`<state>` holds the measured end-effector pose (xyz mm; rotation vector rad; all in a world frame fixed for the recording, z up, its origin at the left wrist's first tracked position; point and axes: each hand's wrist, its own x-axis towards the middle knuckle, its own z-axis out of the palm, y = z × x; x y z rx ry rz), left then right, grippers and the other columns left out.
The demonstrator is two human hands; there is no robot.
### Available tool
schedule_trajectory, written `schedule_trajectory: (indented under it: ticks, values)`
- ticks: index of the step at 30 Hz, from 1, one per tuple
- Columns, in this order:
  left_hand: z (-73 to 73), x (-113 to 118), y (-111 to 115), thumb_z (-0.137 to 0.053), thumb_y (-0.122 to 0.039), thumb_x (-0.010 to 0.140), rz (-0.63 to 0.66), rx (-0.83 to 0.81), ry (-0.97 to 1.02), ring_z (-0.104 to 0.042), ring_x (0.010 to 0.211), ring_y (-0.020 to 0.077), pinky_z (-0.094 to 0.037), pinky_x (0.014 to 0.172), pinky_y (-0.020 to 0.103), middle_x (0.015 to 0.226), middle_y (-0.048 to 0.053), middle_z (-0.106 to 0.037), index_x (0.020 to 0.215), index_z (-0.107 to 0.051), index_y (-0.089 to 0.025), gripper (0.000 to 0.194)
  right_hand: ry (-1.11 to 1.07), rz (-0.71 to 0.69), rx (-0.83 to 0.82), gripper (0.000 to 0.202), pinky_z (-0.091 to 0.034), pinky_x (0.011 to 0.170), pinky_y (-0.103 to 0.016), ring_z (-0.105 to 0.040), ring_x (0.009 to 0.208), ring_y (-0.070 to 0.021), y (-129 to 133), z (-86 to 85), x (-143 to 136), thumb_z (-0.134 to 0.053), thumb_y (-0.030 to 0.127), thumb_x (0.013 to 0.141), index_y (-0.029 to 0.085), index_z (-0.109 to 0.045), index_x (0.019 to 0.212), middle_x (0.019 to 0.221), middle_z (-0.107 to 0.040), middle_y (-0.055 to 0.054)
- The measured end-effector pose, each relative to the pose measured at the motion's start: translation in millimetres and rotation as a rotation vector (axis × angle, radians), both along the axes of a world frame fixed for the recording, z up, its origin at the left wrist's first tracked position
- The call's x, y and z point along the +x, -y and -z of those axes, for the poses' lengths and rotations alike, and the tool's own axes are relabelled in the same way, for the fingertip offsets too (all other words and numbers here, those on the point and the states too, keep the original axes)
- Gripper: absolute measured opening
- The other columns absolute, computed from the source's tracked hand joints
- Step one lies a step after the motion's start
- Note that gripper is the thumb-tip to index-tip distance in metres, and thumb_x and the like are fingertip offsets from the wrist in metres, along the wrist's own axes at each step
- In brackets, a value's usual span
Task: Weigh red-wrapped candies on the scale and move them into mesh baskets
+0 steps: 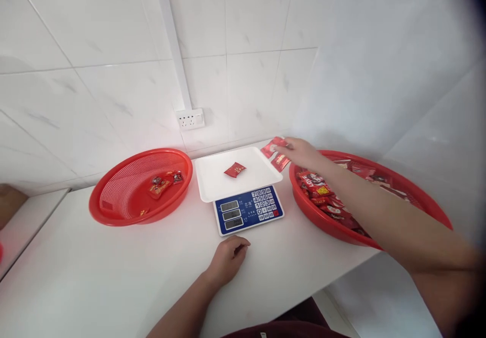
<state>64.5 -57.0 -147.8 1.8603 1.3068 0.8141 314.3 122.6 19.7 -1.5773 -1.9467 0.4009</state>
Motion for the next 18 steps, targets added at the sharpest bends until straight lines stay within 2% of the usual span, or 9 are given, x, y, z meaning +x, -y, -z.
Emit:
schedule_trajectory:
  ticks: [4, 9, 12, 14, 16, 18]
  values:
    - [1.1, 1, 0, -0.048, -0.020, 0.083, -0.011, 0.003, -0.001, -0.063, 0.076, 0.0156, -0.052, 0.068, 0.027, 0.091, 0.004, -0.070, 0.092, -0.068, -0.021, 0.022, -0.050, -0.142, -0.165, 0.026, -0.036, 0.046, -0.023, -0.045, 0.045, -0.0095, -9, 21.4, -39, -0.054, 0.041, 0.083, 0.018, -0.065, 0.086, 0.056, -0.055, 0.004]
    - [0.0, 1, 0, -0.048, -0.020, 0.082, -0.007, 0.003, -0.014, -0.064, 0.077, 0.0158, -0.053, 0.069, 0.028, 0.091, 0.004, -0.070, 0.093, -0.068, -0.022, 0.023, -0.083, -0.163, -0.189, 0.034, -0.043, 0.047, -0.023, -0.051, 0.047, -0.0097, -18, 33.5, -51, -0.047, 0.036, 0.088, 0.015, -0.061, 0.111, 0.069, -0.065, -0.002]
    - [-1.2, 0, 0, -0.048, -0.020, 0.083, -0.001, 0.002, -0.025, -0.064, 0.076, 0.0157, -0.053, 0.068, 0.028, 0.091, 0.004, -0.070, 0.093, -0.068, -0.022, 0.023, -0.055, -0.211, -0.224, 0.040, -0.052, 0.057, -0.026, -0.063, 0.063, -0.0136, -15, 33.7, -47, -0.046, 0.036, 0.088, 0.017, -0.056, 0.123, 0.101, -0.069, -0.010]
    - [-1.6, -1, 0, -0.048, -0.020, 0.083, 0.000, -0.001, -0.027, -0.064, 0.077, 0.0157, -0.053, 0.068, 0.027, 0.091, 0.004, -0.070, 0.094, -0.068, -0.022, 0.023, 0.034, -0.224, -0.200, 0.045, -0.055, 0.072, -0.032, -0.067, 0.079, -0.0186, -9, 31.7, -38, -0.053, 0.036, 0.084, 0.022, -0.054, 0.126, 0.126, -0.060, -0.011]
    - [-1.5, -1, 0, -0.048, -0.020, 0.083, 0.003, -0.004, -0.026, -0.063, 0.077, 0.0155, -0.052, 0.068, 0.027, 0.091, 0.004, -0.070, 0.094, -0.068, -0.021, 0.023, 0.145, -0.196, -0.138, 0.049, -0.050, 0.088, -0.039, -0.064, 0.096, -0.0240, -1, 28.6, -23, -0.055, 0.036, 0.082, 0.024, -0.053, 0.129, 0.138, -0.050, -0.009]
    - [-1.0, -2, -1, -0.048, -0.020, 0.083, 0.009, -0.008, -0.023, -0.063, 0.077, 0.0155, -0.052, 0.068, 0.027, 0.091, 0.005, -0.069, 0.095, -0.068, -0.020, 0.023, 0.238, -0.143, -0.102, 0.053, -0.044, 0.096, -0.043, -0.057, 0.112, -0.0282, 11, 26.2, 1, -0.053, 0.038, 0.082, 0.024, -0.049, 0.133, 0.141, -0.047, -0.008]
